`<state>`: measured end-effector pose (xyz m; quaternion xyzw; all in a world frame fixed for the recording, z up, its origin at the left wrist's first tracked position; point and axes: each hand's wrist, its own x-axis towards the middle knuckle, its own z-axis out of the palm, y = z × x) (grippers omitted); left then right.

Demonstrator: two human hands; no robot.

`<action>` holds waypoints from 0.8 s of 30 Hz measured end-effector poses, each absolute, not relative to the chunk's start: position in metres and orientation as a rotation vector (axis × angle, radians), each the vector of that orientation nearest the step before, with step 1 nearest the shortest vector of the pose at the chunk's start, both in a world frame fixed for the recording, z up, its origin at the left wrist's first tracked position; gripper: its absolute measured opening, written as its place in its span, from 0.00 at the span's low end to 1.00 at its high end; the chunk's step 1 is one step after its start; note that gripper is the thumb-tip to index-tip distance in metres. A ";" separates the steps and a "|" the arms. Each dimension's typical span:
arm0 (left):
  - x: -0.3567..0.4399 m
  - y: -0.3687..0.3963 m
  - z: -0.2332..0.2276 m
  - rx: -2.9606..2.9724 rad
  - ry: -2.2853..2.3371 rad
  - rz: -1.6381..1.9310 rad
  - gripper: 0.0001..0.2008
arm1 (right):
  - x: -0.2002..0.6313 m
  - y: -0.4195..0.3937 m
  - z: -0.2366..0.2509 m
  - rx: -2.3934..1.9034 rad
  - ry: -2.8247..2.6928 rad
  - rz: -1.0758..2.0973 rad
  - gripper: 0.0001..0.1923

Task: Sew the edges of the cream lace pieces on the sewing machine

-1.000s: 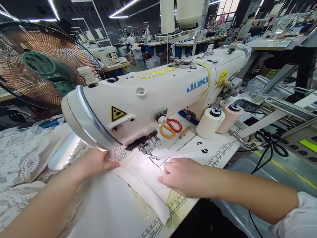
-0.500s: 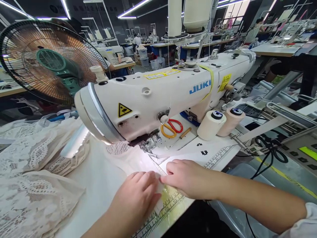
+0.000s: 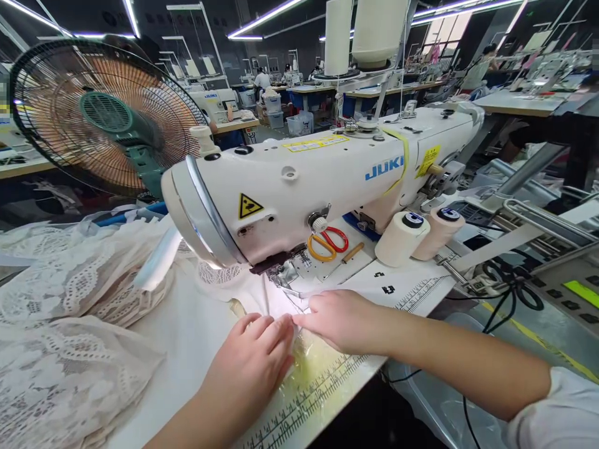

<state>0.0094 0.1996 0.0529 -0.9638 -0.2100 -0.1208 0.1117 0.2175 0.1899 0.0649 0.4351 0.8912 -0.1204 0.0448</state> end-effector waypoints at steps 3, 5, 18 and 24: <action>0.008 0.206 0.054 -2.798 -0.588 -0.351 0.13 | 0.213 0.196 0.071 1.336 2.650 -0.385 0.19; 0.007 0.210 0.054 -2.781 -0.577 -0.375 0.14 | 0.209 0.200 0.075 1.337 2.619 -0.372 0.20; -0.010 0.238 0.051 -2.787 -0.551 -0.227 0.18 | 0.185 0.213 0.085 1.353 2.359 -0.331 0.33; -0.012 0.250 0.049 -2.746 -0.540 -0.193 0.19 | 0.176 0.216 0.085 1.398 2.313 -0.294 0.38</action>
